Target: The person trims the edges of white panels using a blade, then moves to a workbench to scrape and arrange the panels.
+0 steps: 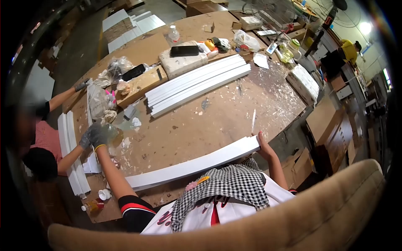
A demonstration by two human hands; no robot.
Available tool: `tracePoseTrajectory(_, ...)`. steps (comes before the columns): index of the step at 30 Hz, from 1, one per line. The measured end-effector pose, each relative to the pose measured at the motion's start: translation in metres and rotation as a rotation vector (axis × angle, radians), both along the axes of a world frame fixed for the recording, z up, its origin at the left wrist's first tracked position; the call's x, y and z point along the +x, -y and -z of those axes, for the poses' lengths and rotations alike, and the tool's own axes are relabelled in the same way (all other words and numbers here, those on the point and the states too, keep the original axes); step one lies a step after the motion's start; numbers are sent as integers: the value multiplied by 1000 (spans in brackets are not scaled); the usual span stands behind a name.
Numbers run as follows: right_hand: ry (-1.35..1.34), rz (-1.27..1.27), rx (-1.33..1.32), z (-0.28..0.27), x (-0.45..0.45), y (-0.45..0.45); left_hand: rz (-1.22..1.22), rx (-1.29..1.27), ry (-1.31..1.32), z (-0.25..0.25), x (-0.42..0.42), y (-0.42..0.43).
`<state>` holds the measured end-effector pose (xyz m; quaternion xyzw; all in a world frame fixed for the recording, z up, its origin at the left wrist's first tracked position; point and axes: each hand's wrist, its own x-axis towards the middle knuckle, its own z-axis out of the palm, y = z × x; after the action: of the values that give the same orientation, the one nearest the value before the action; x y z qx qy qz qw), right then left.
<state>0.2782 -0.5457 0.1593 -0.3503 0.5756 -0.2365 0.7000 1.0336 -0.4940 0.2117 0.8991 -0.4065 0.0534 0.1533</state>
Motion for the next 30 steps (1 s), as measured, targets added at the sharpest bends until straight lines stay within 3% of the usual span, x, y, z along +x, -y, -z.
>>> tracePoseTrajectory(6, -112, -125, 9, -16, -1, 7, 90, -416, -50, -2, -38, -77)
tracePoseTrajectory(8, -130, -280, -40, -14, -7, 13, 9, -484, -216, 8, -66, -137)
tracePoseTrajectory(11, -153, -227, -39, -23, 1, 13, -157, -490, -583, 30, -100, -213)
tracePoseTrajectory(15, -183, -309, 25, -43, 5, 20, -296, -527, -1114, 53, -131, -266)
tracePoseTrajectory(17, -215, -332, 67, -27, -5, 24, -299, -560, -1240, 61, -134, -275)
tracePoseTrajectory(22, -168, -447, 60, -25, -15, 28, -297, -619, -1370, 70, -137, -287)
tracePoseTrajectory(26, 27, -268, 105, 0, -18, 17, -280, -637, -1418, 70, -137, -286)
tracePoseTrajectory(30, 163, -131, 196, -16, -6, 14, -246, -646, -1433, 74, -136, -287)
